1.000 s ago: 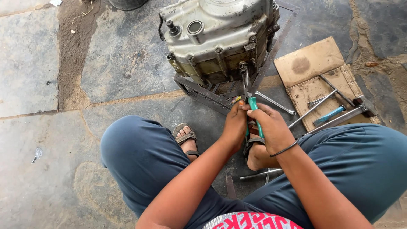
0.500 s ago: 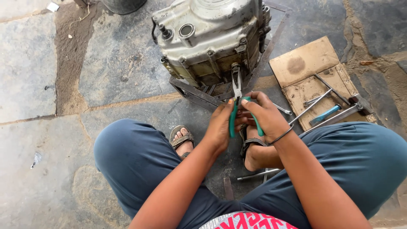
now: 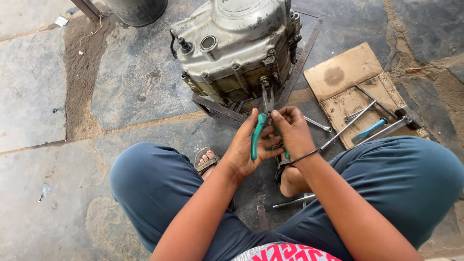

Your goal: The recorder sits on the floor and uses pliers and a screwdriver to repair or adjust components of a motorcycle engine assembly.

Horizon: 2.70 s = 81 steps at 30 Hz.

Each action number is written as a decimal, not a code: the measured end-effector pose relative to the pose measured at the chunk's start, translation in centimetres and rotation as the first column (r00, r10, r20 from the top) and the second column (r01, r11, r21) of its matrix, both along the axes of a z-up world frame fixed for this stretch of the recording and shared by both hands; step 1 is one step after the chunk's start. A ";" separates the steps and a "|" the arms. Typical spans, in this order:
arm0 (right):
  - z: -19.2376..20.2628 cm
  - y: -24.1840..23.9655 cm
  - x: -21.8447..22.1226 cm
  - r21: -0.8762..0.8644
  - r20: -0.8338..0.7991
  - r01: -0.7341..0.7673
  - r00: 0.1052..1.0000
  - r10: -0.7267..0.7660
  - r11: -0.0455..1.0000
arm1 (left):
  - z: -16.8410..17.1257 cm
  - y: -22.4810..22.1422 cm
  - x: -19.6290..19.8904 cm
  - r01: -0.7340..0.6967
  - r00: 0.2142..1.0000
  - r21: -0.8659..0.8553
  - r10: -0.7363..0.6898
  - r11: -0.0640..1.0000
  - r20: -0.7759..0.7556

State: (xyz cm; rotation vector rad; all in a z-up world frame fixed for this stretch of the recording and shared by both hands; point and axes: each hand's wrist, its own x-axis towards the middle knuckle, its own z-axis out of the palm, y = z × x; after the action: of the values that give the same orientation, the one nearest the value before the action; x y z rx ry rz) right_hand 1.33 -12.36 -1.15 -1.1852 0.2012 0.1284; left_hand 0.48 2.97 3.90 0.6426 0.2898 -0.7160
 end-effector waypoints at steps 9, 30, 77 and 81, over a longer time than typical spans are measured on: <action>-0.5 2.4 0.0 0.089 0.011 0.150 0.988 -0.152 0.985 | -0.9 -1.1 1.0 0.020 0.970 0.470 -0.132 0.882 0.206; -2.3 -2.8 -4.8 -0.077 -0.226 -0.048 0.974 0.030 0.996 | -4.0 -5.2 -1.9 -0.484 0.768 0.633 -0.053 0.604 0.638; 5.7 0.3 -3.7 -0.086 -0.416 -0.101 0.908 0.056 0.991 | -1.4 -2.7 0.2 -0.014 0.988 0.292 -0.032 0.956 0.154; 4.6 -0.6 -5.2 -0.043 -0.331 -0.183 0.930 0.159 0.982 | -4.5 -3.6 -0.9 -0.166 0.927 0.385 0.011 0.908 0.375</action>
State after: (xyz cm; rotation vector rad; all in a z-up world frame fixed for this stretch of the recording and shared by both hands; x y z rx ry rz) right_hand -3.82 -12.97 3.48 -1.2491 0.3966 0.4767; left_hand -0.38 -0.62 -0.57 1.1427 0.1212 -0.4316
